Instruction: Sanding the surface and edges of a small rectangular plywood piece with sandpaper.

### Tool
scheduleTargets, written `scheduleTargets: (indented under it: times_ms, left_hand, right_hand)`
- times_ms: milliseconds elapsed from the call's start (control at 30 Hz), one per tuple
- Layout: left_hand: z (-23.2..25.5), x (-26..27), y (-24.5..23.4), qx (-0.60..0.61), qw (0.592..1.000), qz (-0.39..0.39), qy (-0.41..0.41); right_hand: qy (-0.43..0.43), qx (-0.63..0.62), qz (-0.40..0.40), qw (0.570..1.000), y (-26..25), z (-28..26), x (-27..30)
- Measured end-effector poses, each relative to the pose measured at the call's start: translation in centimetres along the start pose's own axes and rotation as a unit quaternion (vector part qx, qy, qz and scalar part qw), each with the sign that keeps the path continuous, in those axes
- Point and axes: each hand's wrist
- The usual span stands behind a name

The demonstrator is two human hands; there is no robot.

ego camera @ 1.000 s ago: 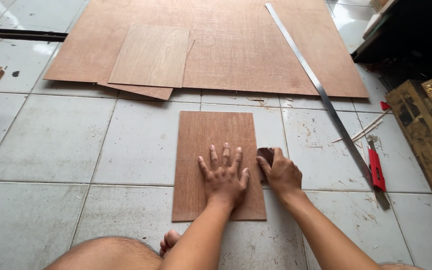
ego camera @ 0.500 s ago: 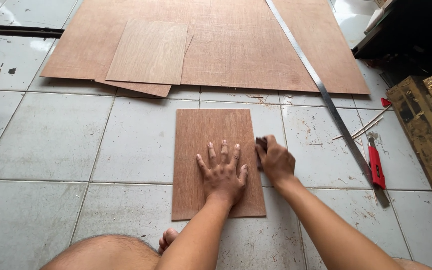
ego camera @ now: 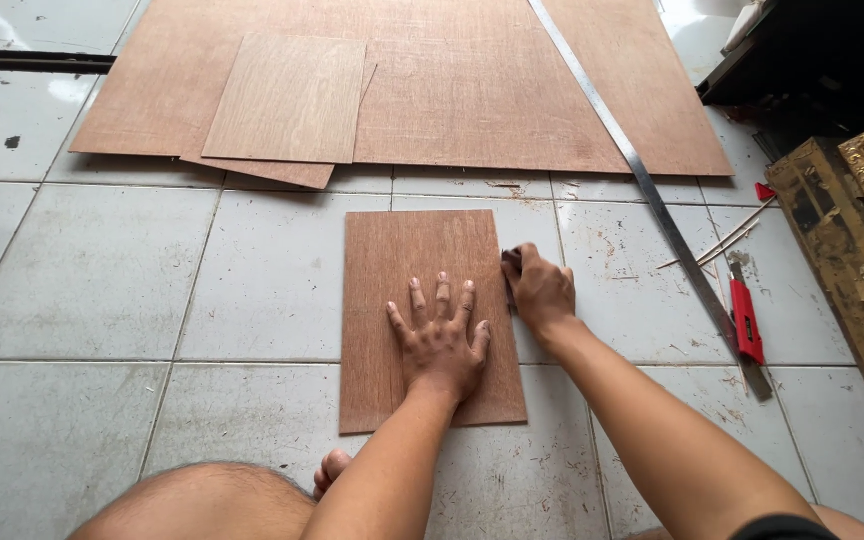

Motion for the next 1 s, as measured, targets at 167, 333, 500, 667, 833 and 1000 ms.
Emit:
scheduleTargets:
  times_ms: [167,333,500,667,833,1000]
  left_hand:
    - [0.0,0.0,0.0,0.004,1.000,0.001,-0.003]
    - [0.1,-0.5,1.8,-0.010,1.000,0.024,0.003]
    - [0.3,0.2,0.4,-0.012,1.000,-0.001,0.004]
    - [0.1,-0.2,1.3,0.001,1.000,0.004,-0.005]
    - [-0.1,-1.3,4.2,-0.021,0.997,0.074,0.011]
    - [0.2,-0.8,2.8,-0.017,0.998,0.064,0.016]
  right_hand:
    - [0.005,-0.012,-0.055,0.998,-0.1,1.7,9.2]
    - [0.013,0.036,-0.057,0.998,-1.5,1.3,13.4]
    - [0.024,0.015,-0.045,0.999,-2.0,-0.7,7.8]
    - [0.041,-0.029,-0.091,0.995,-4.0,-2.1,13.0]
    - [-0.005,-0.057,-0.193,0.979,-6.9,-0.6,21.1]
    - [0.144,-0.139,-0.315,0.928,-11.7,-4.2,19.8]
Point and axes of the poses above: each hand's wrist, its own x-axis away from the middle knuckle, its own y-axis out of the palm, z = x × y, and after that the axes turned 12 degrees about -x, right-handed
